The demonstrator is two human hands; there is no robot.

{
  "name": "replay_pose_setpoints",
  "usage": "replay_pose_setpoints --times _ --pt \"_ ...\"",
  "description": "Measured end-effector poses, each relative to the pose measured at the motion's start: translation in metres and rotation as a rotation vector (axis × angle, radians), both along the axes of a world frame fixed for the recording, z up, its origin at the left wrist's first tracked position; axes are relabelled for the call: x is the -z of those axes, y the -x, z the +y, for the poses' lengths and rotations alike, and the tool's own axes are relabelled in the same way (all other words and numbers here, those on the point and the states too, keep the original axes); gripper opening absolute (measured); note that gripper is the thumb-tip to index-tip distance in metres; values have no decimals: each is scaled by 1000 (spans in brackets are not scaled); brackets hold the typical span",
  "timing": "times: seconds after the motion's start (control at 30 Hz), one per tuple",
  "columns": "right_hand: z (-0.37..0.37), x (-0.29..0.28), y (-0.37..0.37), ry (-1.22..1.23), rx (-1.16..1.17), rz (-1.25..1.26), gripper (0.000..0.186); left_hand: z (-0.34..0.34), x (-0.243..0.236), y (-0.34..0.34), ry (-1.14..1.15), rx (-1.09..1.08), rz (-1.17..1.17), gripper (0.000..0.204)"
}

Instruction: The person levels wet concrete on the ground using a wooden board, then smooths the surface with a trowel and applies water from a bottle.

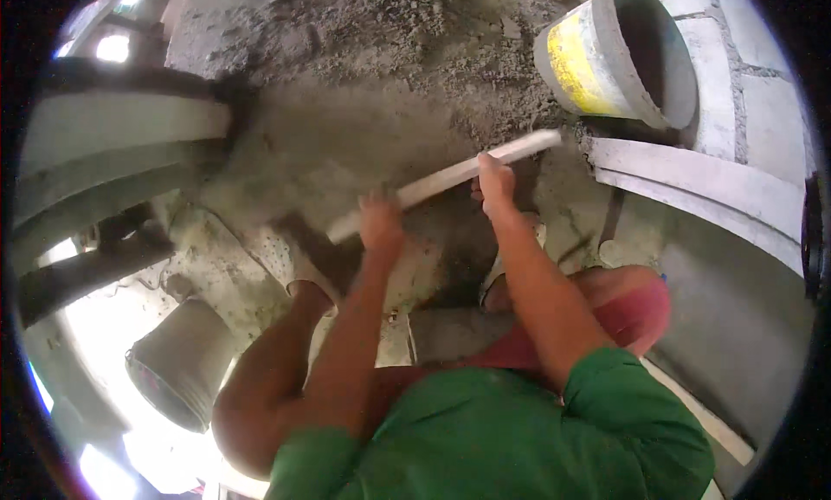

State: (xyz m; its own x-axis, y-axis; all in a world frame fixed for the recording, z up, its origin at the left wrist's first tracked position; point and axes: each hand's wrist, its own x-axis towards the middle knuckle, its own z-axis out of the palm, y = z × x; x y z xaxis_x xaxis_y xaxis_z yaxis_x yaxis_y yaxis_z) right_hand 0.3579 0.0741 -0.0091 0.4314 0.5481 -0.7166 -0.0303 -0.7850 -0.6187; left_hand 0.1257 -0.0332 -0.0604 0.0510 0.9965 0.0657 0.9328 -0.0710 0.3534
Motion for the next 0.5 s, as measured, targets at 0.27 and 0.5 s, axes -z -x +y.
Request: replay_pose_setpoints --times 0.27,0.5 --pt "18 -56 0 -280 -836 -696 53 183 -32 95 49 224 111 16" --pt "61 -13 -10 -299 -1362 -773 45 223 -21 122 161 353 171 20"
